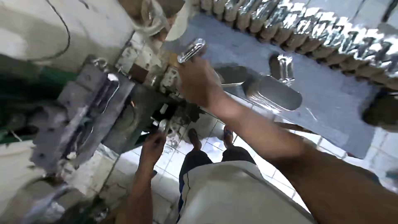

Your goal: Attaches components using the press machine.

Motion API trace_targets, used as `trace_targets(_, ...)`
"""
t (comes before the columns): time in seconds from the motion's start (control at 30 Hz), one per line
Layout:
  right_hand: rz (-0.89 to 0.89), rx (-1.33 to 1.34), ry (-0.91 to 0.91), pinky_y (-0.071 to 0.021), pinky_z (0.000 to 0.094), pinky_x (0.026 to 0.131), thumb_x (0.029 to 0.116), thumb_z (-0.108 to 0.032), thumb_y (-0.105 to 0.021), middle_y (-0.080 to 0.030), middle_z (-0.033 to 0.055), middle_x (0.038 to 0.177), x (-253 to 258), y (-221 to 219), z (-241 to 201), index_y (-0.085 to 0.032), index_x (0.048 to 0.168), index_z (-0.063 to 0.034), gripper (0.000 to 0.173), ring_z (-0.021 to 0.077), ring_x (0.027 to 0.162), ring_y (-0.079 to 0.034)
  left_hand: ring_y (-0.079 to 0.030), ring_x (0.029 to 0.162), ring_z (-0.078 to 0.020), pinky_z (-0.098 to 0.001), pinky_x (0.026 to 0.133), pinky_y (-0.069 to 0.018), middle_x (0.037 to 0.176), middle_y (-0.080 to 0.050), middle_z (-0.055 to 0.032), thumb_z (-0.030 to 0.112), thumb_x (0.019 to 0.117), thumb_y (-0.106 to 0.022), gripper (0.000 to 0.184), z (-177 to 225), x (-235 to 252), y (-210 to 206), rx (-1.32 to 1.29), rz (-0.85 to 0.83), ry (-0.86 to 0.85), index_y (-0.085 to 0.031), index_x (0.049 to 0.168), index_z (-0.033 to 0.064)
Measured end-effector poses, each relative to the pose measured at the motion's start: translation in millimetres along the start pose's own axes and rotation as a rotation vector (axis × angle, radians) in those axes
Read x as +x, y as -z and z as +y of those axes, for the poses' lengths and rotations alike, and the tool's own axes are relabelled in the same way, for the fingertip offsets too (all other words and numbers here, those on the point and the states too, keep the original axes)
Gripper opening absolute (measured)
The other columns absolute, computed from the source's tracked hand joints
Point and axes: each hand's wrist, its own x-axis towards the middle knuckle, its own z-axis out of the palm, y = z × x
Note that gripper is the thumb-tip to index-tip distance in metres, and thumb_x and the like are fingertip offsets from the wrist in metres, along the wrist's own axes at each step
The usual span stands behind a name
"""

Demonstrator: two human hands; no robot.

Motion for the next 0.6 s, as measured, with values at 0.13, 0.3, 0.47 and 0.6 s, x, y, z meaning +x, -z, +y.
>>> trace_targets(0.13,-0.081,0.188,-0.310,-0.0402,0.0731,0.103,0.0884,-0.057,-0.073,-0.050,0.0297,0.147,-121,-123,131,-0.047,0.154,-0.0175,0.081,0.0548,0.130,-0.050,-0.062,0.121,-0.0334,-0.0567,0.102,-0.0505,0.134,-0.061,-0.0195,0.026,0.1027,-0.062,0.032,100,118,28,0.102,0.025,-0.254,-0.068,0.127,0.0055)
trace_targets(0.3,-0.213,0.313,-0.710,-0.0354,0.0687,0.110,0.0924,-0.072,-0.052,-0.055,0.0207,0.145,-158,-254,247,-0.058,0.144,-0.0139,0.078,0.0447,0.136,-0.048,-0.059,0.123,-0.0375,-0.0568,0.104,-0.0483,0.134,-0.060,-0.0232,0.026,0.1055,-0.053,0.034,185,261,18,0.331,0.019,-0.547,-0.065,0.128,0.0028)
trace_targets(0.47,-0.161,0.372,-0.854,-0.0464,0.0664,0.099,0.0966,-0.065,-0.050,-0.072,0.0163,0.117,-149,-275,265,-0.074,0.113,-0.0127,0.059,0.0391,0.117,-0.065,-0.053,0.133,-0.0402,-0.0571,0.112,-0.0420,0.140,-0.056,-0.0245,0.025,0.1075,-0.049,0.036,193,328,-23,0.524,0.014,-0.523,-0.065,0.127,-0.0007)
trace_targets(0.6,-0.058,0.538,-0.852,-0.0473,0.0682,0.099,0.0975,-0.064,-0.051,-0.074,0.0157,0.115,-154,-289,270,-0.073,0.120,-0.0156,0.057,0.0386,0.114,-0.067,-0.048,0.132,-0.0517,-0.0632,0.110,-0.0412,0.143,-0.047,-0.0340,0.027,0.1095,-0.044,0.042,181,319,-50,0.688,0.122,-0.555,-0.057,0.130,-0.0075)
